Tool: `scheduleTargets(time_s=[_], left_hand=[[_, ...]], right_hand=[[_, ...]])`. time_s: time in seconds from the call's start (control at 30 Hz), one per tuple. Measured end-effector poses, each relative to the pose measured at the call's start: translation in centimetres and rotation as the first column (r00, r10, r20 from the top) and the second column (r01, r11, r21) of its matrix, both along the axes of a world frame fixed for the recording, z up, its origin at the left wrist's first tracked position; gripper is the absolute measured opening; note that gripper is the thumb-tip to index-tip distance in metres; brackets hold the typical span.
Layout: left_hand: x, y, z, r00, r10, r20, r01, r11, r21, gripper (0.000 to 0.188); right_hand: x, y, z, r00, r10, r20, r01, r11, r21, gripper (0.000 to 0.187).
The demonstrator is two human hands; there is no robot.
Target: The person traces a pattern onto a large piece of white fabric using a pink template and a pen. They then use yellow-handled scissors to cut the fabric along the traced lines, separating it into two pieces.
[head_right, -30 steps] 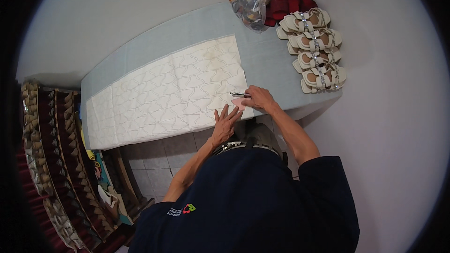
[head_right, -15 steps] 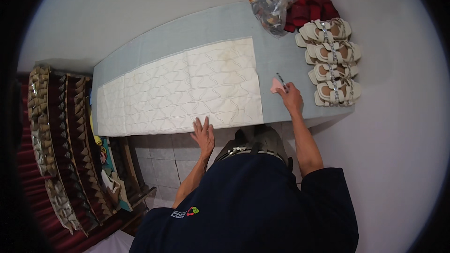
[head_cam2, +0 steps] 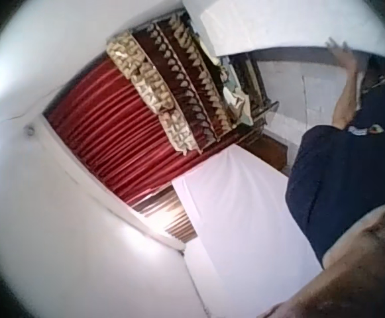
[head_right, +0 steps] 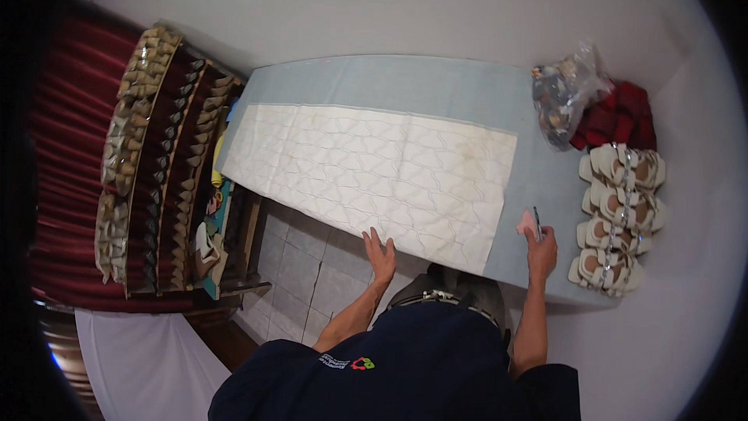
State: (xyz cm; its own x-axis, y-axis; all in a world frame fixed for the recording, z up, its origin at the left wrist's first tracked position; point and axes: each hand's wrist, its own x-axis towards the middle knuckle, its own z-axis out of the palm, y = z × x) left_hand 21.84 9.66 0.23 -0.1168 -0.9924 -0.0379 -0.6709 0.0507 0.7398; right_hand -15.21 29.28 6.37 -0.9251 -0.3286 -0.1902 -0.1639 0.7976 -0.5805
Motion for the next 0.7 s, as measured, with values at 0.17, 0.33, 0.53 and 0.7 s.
scheduleTargets(time_s=[0.17, 0.33, 0.53, 0.7], left_hand=[[-0.1, 0.4, -0.2, 0.992, 0.109, -0.070, -0.104, 0.993, 0.062, 0.079], [-1.0, 0.3, 0.6, 0.987, 0.143, -0.068, -0.128, 0.975, 0.179, 0.078], [-0.3, 0.2, 0.1, 0.985, 0.170, -0.040, -0.159, 0.968, 0.192, 0.075], [-0.5, -0.5, -0.2, 0.979, 0.202, -0.031, -0.190, 0.956, 0.223, 0.074]], right_hand=[[1.4, -1.2, 0.3, 0.999, 0.025, -0.031, -0.028, 0.996, -0.080, 0.051], [5.0, -2.2, -1.8, 0.950, 0.236, 0.206, -0.196, 0.961, -0.194, 0.043], [7.4, -5.4, -0.5, 0.890, 0.260, 0.375, -0.164, 0.949, -0.270, 0.040], [7.4, -6.4, 0.2, 0.858, 0.422, 0.292, -0.276, 0.860, -0.430, 0.037]])
